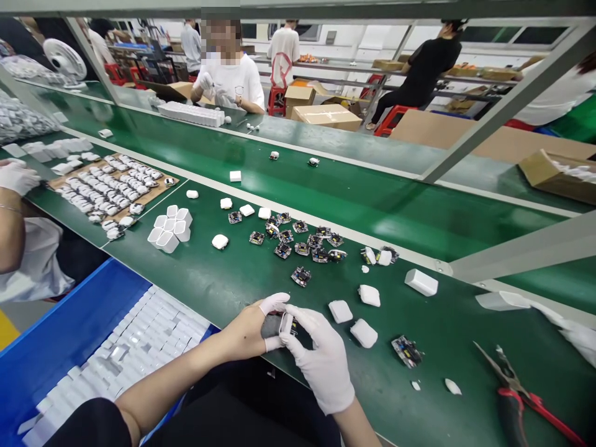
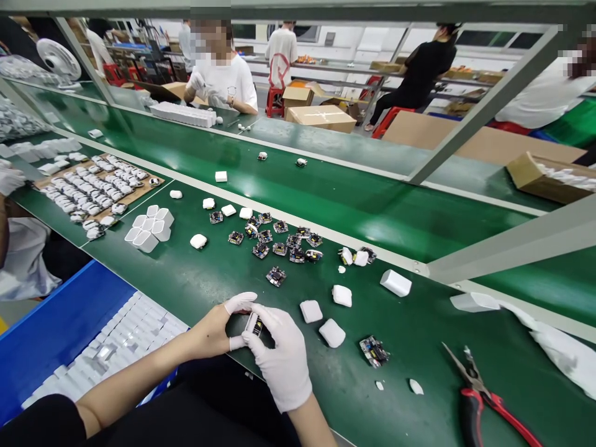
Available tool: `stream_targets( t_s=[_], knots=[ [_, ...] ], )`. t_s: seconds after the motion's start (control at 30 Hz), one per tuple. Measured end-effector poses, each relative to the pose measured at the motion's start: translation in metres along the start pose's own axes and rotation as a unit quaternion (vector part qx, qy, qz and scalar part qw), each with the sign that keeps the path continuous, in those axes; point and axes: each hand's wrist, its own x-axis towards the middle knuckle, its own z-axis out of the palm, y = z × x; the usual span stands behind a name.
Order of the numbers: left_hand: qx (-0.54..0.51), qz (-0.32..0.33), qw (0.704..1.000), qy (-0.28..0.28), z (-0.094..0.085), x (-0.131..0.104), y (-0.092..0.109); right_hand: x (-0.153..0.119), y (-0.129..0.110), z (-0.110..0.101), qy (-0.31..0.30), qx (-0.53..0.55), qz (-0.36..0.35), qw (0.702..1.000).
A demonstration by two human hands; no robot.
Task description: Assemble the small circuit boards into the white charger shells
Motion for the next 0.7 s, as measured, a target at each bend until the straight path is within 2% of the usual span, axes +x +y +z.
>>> stream_targets(
  t_s=[0.13, 0.2, 0.3, 0.4, 0.47, 0.53, 0.63, 0.7],
  knots=[
    [-0.001, 0.007, 1.000, 0.001, -0.001, 0.001, -0.002, 0.000, -0.003, -0.001, -0.012, -0.027, 0.029, 0.999],
    [0.007, 0.015, 1.000, 0.002, -0.001, 0.000, -0.004, -0.001, -0.004, -0.001, -0.036, 0.002, 0.083, 0.996],
    [0.049, 0.047, 0.997, 0.023, 0.001, -0.003, -0.005, -0.003, -0.006, 0.000, -0.055, 0.119, 0.199, 0.971],
    [0.073, 0.127, 0.987, 0.064, 0.005, -0.005, 0.000, -0.003, -0.008, -0.002, -0.048, 0.254, 0.275, 0.926],
    [0.064, 0.167, 0.980, 0.091, 0.007, -0.006, 0.004, -0.002, -0.012, -0.006, -0.075, 0.319, 0.294, 0.898],
    [0.053, 0.194, 0.973, 0.114, 0.008, -0.007, 0.007, -0.002, -0.019, -0.011, -0.101, 0.340, 0.298, 0.886],
    [0.044, 0.228, 0.965, 0.122, 0.009, -0.008, 0.007, -0.005, -0.028, -0.016, -0.097, 0.326, 0.285, 0.896],
    [0.035, 0.225, 0.967, 0.118, 0.010, -0.009, 0.006, -0.007, -0.031, -0.015, -0.089, 0.324, 0.274, 0.901]
  ],
)
